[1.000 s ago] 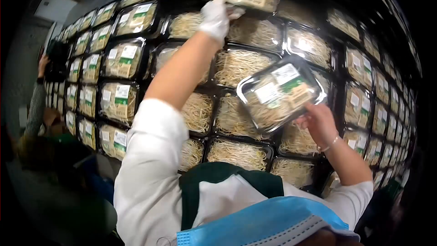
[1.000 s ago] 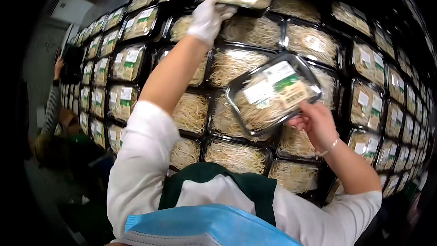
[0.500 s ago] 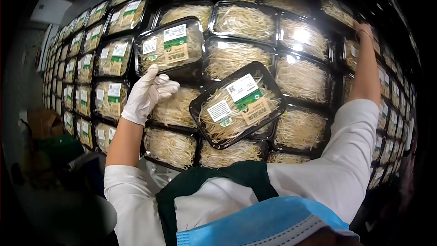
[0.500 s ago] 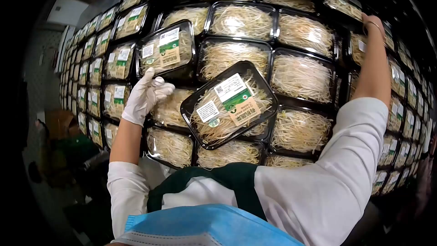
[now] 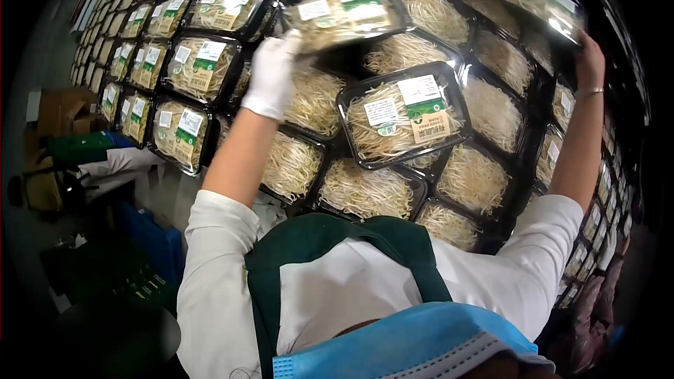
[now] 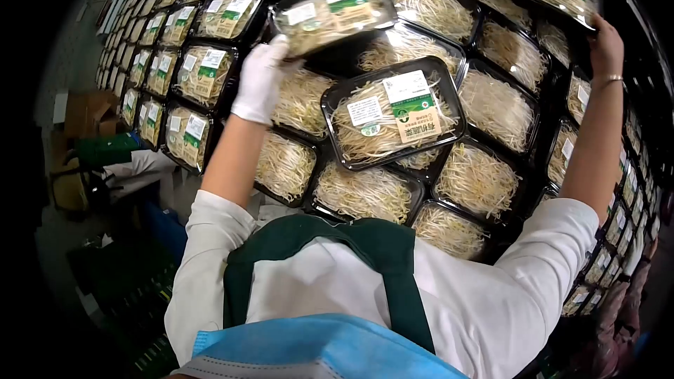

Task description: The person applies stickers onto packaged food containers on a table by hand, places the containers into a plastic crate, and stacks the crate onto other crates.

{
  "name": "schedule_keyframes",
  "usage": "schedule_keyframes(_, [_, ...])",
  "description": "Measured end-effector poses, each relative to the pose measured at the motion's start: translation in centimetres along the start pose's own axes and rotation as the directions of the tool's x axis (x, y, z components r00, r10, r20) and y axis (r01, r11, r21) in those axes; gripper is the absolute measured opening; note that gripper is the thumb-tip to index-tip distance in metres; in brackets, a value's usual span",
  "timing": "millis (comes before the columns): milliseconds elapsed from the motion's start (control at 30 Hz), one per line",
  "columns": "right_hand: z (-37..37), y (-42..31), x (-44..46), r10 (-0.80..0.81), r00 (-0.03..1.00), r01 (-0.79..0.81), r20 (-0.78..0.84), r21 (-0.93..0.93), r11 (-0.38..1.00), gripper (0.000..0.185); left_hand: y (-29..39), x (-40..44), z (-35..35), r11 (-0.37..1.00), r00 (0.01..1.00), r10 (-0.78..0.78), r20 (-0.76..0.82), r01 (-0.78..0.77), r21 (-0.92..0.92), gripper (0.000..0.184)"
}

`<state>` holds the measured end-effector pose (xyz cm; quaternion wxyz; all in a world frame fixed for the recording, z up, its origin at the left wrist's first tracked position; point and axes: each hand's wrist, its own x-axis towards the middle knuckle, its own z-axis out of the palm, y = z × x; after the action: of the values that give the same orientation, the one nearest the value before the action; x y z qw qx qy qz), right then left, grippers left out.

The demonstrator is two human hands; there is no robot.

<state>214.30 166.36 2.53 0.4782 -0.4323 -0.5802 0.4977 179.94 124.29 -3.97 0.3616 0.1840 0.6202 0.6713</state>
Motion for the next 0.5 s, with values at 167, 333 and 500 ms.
schedule_keyframes(167, [13.4, -1.0, -7.1, 0.128, 0.957, -0.205, 0.261, 0.293, 0.934, 0.011, -2.4, -5.2, 4.3, 0.980, 0.985, 0.156, -0.069, -0.145, 0.138, 0.019])
schedule_keyframes(333, [24.0, 3.7, -6.8, 0.170, 0.596, -0.423, 0.785, 0.126, 0.897, 0.013, -4.9, -7.1, 6.8, 0.782, 0.962, 0.225, -0.151, -0.086, 0.618, 0.034])
schedule_keyframes(500, [31.3, 4.8, -8.7, 0.462, 0.514, -0.004, 0.723, -0.536, 0.844, 0.026, -4.8, -8.6, 9.4, 0.810, 0.971, -0.213, -0.106, 0.236, 0.536, 0.047])
